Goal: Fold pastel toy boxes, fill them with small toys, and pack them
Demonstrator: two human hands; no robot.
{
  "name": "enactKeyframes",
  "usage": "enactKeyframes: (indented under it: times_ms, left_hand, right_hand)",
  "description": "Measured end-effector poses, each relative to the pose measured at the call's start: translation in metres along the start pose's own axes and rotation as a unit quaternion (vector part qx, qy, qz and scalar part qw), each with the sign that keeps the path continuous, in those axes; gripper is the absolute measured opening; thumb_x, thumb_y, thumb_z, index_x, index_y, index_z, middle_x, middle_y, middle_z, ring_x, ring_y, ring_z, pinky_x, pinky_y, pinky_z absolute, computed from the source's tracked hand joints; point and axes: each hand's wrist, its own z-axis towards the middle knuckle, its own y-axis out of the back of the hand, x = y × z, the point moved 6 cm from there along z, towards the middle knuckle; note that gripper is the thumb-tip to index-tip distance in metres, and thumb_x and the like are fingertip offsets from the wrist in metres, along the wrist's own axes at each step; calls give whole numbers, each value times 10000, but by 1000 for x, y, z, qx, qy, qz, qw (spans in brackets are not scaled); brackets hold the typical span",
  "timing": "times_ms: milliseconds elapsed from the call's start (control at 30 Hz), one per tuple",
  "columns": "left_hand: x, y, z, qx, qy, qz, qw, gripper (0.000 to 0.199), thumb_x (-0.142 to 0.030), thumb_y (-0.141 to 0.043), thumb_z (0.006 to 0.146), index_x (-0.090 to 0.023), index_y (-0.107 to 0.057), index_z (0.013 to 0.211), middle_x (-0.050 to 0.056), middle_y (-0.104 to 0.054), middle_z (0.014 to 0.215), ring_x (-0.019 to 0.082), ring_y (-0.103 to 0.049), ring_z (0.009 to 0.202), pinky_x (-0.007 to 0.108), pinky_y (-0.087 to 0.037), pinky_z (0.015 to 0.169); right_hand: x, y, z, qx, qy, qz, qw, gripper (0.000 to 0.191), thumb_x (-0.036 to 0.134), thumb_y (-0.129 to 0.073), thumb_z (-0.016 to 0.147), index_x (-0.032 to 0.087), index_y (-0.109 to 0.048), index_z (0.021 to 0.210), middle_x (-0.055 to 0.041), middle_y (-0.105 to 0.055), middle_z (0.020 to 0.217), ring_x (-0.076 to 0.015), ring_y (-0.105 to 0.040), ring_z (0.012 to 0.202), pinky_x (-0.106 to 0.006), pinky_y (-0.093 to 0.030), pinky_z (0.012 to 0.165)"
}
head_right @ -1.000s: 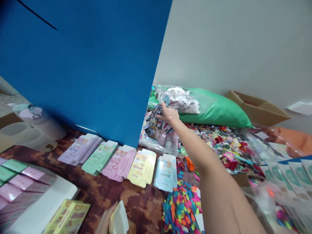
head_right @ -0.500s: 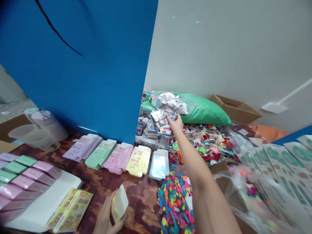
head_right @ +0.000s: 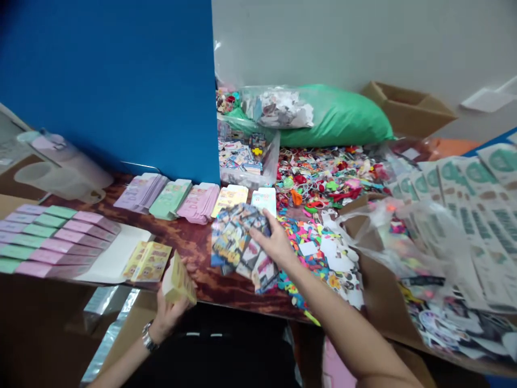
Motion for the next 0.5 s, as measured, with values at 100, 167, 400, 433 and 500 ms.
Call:
enactKeyframes:
  times_ms: [100, 167, 400, 433, 500]
  left_hand:
    - [-7, 3, -23, 49, -44, -27, 997, 701, -571, -616, 761, -257, -438, 1362, 94, -632, 977, 237, -643, 743, 424, -601, 670]
    - [-7, 1, -32, 72, -59, -33, 995, 682, -601, -568, 790, -272, -431, 1371, 97, -632, 959, 259, -651, 769, 429, -604, 651]
    - [-17, -27, -24, 130, -140, 71, 979, 691, -503, -545, 844, -241, -303, 1436, 133, -603, 1140, 280, -655, 920, 438, -585, 738]
    - [-21, -32, -20, 124, -160, 109, 973, 708, -465, -596, 820, -229, -318, 1427, 141, -591, 1167, 298, -634, 989, 469, -564, 811]
    - [-31, -44, -12, 103, -238, 225, 939, 737, -409, -666, 770, -194, -350, 1401, 161, -572, 1206, 332, -579, 1088, 519, -502, 917]
  right_hand:
    - [-34, -33, -42, 39, -56, -11, 998, 841, 595, -651, 768, 196, -390, 1461, -107, -507, 1419, -268, -510, 1283, -418, -425, 1071]
    - [-48, -48, -52, 47, -79, -45, 995, 869, 620, -637, 768, 216, -351, 1483, -103, -511, 1415, -275, -518, 1274, -429, -428, 1060]
    - [-50, -76, -38, 56, -72, -302, 949, 912, 693, -474, 846, 212, -152, 1551, -186, -587, 1284, -342, -653, 1017, -449, -500, 847]
    - [-49, -79, -37, 52, -64, -336, 938, 895, 697, -449, 857, 221, -149, 1552, -194, -571, 1295, -338, -661, 978, -443, -503, 817]
    - [-47, -83, -39, 26, -38, -382, 923, 827, 683, -419, 879, 242, -195, 1542, -194, -521, 1334, -315, -655, 954, -414, -504, 780]
